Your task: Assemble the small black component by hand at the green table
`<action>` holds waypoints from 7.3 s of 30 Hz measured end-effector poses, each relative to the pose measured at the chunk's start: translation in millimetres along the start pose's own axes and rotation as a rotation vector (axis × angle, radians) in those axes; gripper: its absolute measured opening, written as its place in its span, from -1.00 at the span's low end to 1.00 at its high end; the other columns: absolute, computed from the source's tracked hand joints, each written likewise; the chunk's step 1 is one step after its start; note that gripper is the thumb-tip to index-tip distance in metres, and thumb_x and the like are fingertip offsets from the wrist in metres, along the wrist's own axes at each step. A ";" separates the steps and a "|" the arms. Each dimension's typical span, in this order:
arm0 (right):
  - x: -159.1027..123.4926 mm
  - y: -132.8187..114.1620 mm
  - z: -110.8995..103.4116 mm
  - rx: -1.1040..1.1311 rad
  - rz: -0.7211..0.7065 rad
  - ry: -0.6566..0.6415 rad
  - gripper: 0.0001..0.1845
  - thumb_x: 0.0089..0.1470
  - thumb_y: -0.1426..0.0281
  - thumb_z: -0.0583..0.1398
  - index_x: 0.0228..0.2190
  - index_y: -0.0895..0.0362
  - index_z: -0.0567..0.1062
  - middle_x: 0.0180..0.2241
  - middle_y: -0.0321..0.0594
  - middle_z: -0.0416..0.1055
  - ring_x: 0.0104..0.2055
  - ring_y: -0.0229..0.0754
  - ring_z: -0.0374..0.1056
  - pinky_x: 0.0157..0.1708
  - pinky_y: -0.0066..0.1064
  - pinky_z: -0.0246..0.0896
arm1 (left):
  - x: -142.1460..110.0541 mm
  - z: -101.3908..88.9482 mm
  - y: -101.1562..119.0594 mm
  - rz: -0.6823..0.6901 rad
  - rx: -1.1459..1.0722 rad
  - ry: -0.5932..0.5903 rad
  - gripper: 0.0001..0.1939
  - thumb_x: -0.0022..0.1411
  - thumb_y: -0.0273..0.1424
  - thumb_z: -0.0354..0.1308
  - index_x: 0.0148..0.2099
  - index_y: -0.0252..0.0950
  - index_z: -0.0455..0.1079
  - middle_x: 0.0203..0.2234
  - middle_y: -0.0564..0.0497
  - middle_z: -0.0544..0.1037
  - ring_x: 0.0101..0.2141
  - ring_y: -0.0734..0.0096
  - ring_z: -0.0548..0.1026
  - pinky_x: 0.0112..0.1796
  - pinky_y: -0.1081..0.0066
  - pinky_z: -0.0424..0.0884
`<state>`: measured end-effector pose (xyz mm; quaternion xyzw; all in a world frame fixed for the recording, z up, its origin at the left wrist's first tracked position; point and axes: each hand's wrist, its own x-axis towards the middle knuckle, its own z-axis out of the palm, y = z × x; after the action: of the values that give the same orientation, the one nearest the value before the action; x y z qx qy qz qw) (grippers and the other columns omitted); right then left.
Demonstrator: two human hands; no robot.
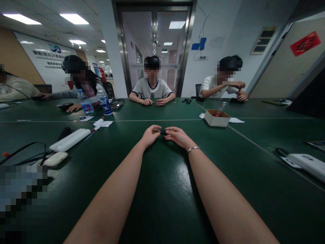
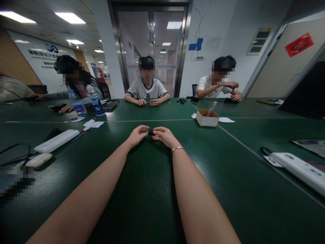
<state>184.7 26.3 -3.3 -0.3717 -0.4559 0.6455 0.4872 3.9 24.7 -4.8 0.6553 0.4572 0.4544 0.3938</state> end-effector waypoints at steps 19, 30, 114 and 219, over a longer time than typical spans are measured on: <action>-1.1 -1.2 0.2 -0.010 0.004 -0.014 -0.84 0.06 0.68 0.25 -0.30 0.25 0.47 -0.39 -0.14 0.50 -0.50 -0.27 0.48 -0.42 -0.51 0.48 | 0.9 0.1 -1.0 0.013 0.019 0.021 -0.71 0.06 -0.54 0.14 -0.12 -0.34 0.45 -0.26 -0.07 0.49 -0.42 0.50 0.38 -0.36 0.48 0.36; -3.0 -3.4 1.8 -0.025 0.015 -0.032 -0.84 0.08 0.68 0.23 -0.28 0.26 0.49 -0.46 -0.17 0.49 -0.50 -0.28 0.47 -0.42 -0.54 0.47 | 1.9 3.2 0.0 -0.061 -0.019 0.003 -0.78 0.22 -0.41 0.02 -0.13 -0.36 0.41 -0.55 0.07 0.39 -0.59 0.57 0.26 -0.52 0.55 0.21; -2.3 -2.7 1.3 -0.008 0.007 -0.039 -0.88 0.08 0.66 0.26 -0.32 0.26 0.49 -0.40 -0.14 0.50 -0.50 -0.28 0.47 -0.44 -0.54 0.47 | 1.9 3.8 0.4 -0.126 -0.010 -0.028 -0.71 0.15 -0.45 -0.03 -0.11 -0.32 0.42 -0.57 0.08 0.36 -0.59 0.54 0.26 -0.57 0.56 0.16; -1.7 -2.2 1.9 -0.015 0.011 -0.018 -0.85 0.09 0.70 0.21 -0.30 0.27 0.47 -0.41 -0.13 0.50 -0.51 -0.29 0.47 -0.43 -0.54 0.46 | 5.6 4.3 -10.9 -0.018 0.035 -0.014 -0.73 0.15 -0.35 0.03 -0.15 -0.32 0.46 -0.48 0.04 0.45 -0.53 0.52 0.33 -0.44 0.48 0.29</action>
<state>184.0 24.5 -0.6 -0.3721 -0.4631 0.6479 0.4767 6.4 32.5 -14.8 0.6609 0.4682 0.4383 0.3897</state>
